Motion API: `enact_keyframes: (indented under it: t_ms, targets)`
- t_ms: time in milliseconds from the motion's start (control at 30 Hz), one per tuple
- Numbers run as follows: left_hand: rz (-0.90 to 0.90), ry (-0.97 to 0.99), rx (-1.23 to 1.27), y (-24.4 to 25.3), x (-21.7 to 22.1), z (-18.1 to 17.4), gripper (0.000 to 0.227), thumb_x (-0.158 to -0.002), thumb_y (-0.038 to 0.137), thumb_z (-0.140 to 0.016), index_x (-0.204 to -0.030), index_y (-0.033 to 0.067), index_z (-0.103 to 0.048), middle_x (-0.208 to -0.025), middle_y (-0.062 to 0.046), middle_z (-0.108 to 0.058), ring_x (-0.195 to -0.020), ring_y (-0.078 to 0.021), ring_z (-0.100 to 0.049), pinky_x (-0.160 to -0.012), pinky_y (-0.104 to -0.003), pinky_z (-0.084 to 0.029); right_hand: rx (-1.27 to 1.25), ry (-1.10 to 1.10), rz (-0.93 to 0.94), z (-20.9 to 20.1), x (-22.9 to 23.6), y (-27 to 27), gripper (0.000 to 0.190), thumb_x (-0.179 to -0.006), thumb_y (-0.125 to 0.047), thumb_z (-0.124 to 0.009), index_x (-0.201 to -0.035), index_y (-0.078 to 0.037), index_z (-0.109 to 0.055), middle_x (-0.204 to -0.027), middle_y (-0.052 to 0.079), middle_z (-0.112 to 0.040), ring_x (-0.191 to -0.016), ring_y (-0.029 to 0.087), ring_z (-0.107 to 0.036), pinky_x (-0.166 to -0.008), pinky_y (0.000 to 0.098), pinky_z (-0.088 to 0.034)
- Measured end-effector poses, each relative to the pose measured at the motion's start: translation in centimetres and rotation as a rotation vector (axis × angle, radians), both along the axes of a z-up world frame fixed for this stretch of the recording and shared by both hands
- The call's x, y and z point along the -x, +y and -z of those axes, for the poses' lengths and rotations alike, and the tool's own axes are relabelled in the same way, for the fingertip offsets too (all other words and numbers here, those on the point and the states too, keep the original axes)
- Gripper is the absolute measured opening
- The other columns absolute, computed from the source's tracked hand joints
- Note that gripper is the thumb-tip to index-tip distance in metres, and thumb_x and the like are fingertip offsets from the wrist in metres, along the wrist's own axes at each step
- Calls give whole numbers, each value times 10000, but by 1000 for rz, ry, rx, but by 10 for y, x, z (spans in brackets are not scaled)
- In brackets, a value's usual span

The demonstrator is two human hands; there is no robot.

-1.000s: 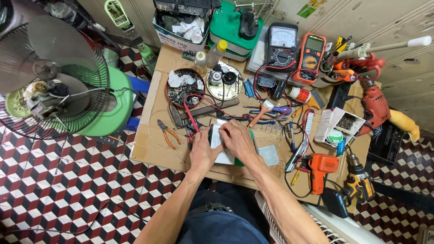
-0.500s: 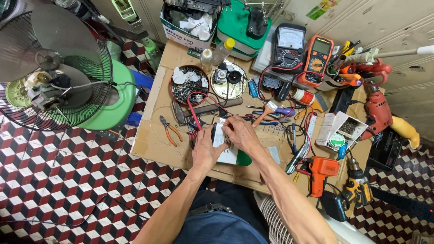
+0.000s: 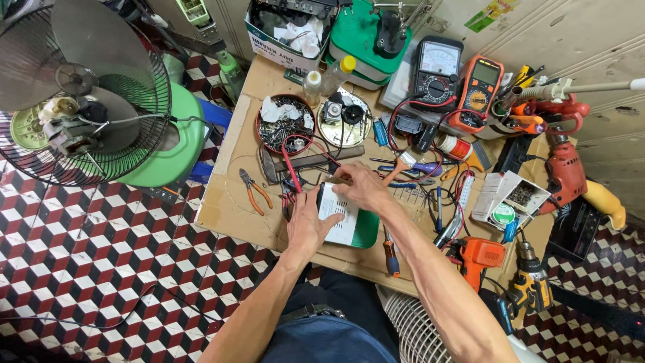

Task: The recorder is inspecting and manipulating several small electronic enclosures and power supply units on a cluttered workbench.

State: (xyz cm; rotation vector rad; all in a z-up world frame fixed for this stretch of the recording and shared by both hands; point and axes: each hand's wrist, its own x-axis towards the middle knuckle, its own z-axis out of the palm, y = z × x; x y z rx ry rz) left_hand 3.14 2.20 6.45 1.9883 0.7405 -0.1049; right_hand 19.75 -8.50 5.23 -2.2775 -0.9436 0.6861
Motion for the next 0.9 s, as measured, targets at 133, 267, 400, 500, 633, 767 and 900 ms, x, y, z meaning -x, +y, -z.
enact_keyframes:
  t_ms: [133, 267, 400, 500, 633, 767, 900]
  targets:
    - [-4, -12, 6, 0, 1, -1, 886, -696, 358, -906, -1434, 144, -465, -1248, -148, -514, -1195, -364, -562, -908, -483, -517, 180, 556, 108, 21, -15, -6, 265, -852, -256, -788, -1024, -59, -748, -939, 57, -718, -876, 184, -637, -793, 332, -522]
    - [-10, -9, -6, -2, 2, 2, 882, -690, 345, -906, -1430, 144, -469, -1259, -153, -511, -1205, -371, -551, -921, -486, -507, 110, 700, 135, 20, -13, -8, 338, -820, -262, -813, -1098, -75, -770, -966, 38, -729, -891, 141, -651, -792, 296, -527]
    - [12, -9, -28, 0, 2, -4, 876, -713, 353, -896, -1445, 146, -462, -1265, -162, -503, -1195, -376, -547, -932, -482, -503, 83, 587, 126, 13, -4, -12, 377, -856, -281, -777, -1170, -73, -754, -1032, 44, -703, -942, 151, -646, -831, 288, -518]
    - [31, -13, -45, -1, 2, -2, 871, -713, 354, -892, -1443, 144, -467, -1254, -146, -521, -1198, -366, -549, -943, -473, -502, 31, 424, 3, 5, 0, -13, 367, -921, -294, -727, -1194, -49, -747, -1037, 79, -636, -968, 188, -617, -854, 311, -492]
    - [9, -45, -37, -2, 3, 0, 875, -717, 363, -886, -1448, 132, -464, -1259, -142, -528, -1201, -359, -556, -944, -469, -502, -33, 476, 4, 6, 0, -17, 372, -931, -300, -716, -1204, -48, -733, -1074, 50, -629, -1029, 174, -602, -897, 296, -471]
    - [-5, -18, -26, -2, 2, 0, 897, -705, 375, -897, -1447, 123, -460, -1266, -153, -521, -1206, -363, -549, -950, -464, -496, -76, 499, 20, 13, 1, -22, 396, -938, -314, -704, -1235, -52, -728, -1047, 70, -622, -1006, 191, -593, -884, 312, -477]
    - [-14, -17, -11, -2, 2, -4, 884, -699, 371, -895, -1441, 132, -478, -1273, -147, -527, -1208, -359, -554, -946, -460, -500, -114, 498, 4, 8, 3, -23, 401, -953, -327, -680, -1245, -54, -718, -1049, 64, -617, -1005, 194, -591, -881, 321, -477]
